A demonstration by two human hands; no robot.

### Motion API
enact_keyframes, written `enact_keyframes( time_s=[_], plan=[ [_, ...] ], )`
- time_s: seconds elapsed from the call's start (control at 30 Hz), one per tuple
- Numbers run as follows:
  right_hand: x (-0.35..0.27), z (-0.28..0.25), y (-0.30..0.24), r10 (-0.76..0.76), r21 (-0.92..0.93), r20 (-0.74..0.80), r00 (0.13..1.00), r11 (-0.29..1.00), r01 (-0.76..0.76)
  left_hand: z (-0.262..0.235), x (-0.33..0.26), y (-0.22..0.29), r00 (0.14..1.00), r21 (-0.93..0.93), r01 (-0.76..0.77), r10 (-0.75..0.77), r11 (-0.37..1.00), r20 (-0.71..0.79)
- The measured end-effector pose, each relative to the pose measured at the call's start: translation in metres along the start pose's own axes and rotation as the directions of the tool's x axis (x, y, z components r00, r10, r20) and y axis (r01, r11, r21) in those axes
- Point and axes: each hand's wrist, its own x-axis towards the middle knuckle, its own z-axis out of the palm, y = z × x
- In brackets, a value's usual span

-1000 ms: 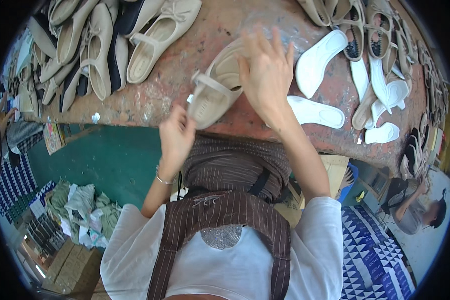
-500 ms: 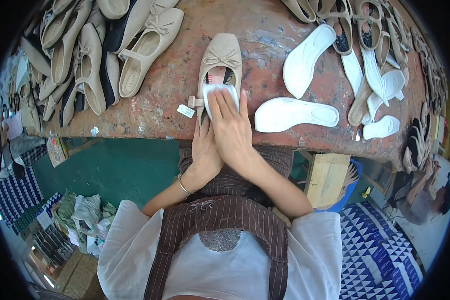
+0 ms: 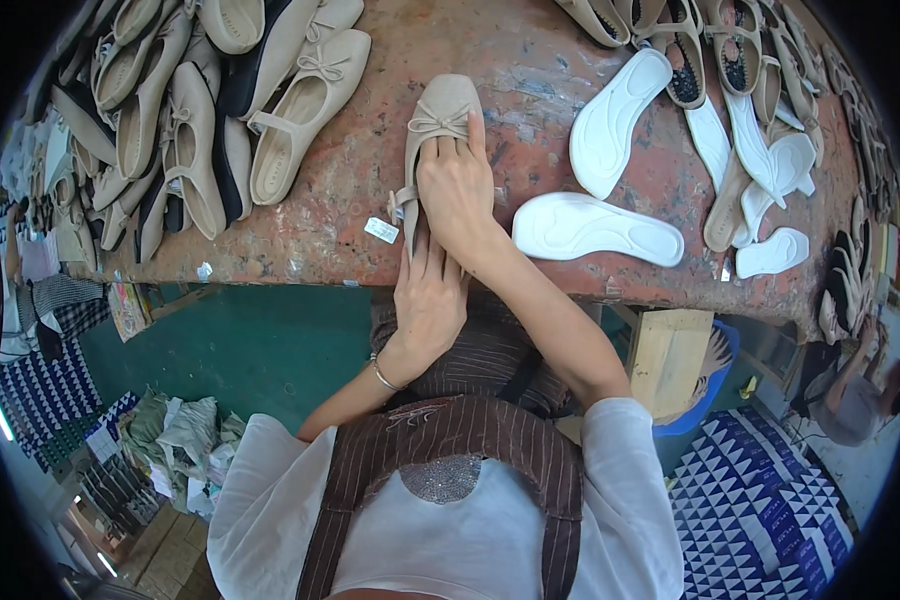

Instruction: The person inserts insoles into shoes and places paper supports inside the shoes by hand.

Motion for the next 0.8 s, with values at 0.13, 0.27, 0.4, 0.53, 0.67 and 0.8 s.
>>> enact_keyframes(
  time_s=[0.13,0.27,0.4,0.53,0.67,0.8],
  plan=[
    [-0.047,0.0,-0.017,-0.107,0.049,-0.078,0.991,0.993,0.111,0.009,-0.014,-0.005,1.0,-0.064,0.015,-0.014,0.998,0.024],
    [-0.001,-0.019,-0.004,0.021,0.074,0.165,0.986,0.997,-0.034,0.001,-0.002,-0.001,0.998,0.026,-0.004,0.006,1.0,-0.069],
    [-0.01,0.014,-0.019,-0.051,-0.214,-0.268,0.962,0.977,-0.007,0.009,-0.006,-0.008,0.995,-0.029,-0.028,0.025,0.999,-0.099],
    [0.023,-0.007,-0.003,0.044,-0.178,0.239,0.97,0.984,-0.001,0.004,0.002,-0.001,0.995,-0.014,0.004,-0.005,1.0,-0.098],
    [0.025,-0.012,0.004,-0.03,-0.093,0.331,0.943,0.994,0.064,0.004,0.006,-0.003,0.988,-0.013,-0.016,0.014,1.0,-0.151],
    [-0.014,-0.093,-0.001,-0.387,0.677,0.06,0.92,0.693,0.247,-0.025,-0.005,-0.035,0.955,-0.228,-0.106,0.035,0.968,-0.295]
  ],
)
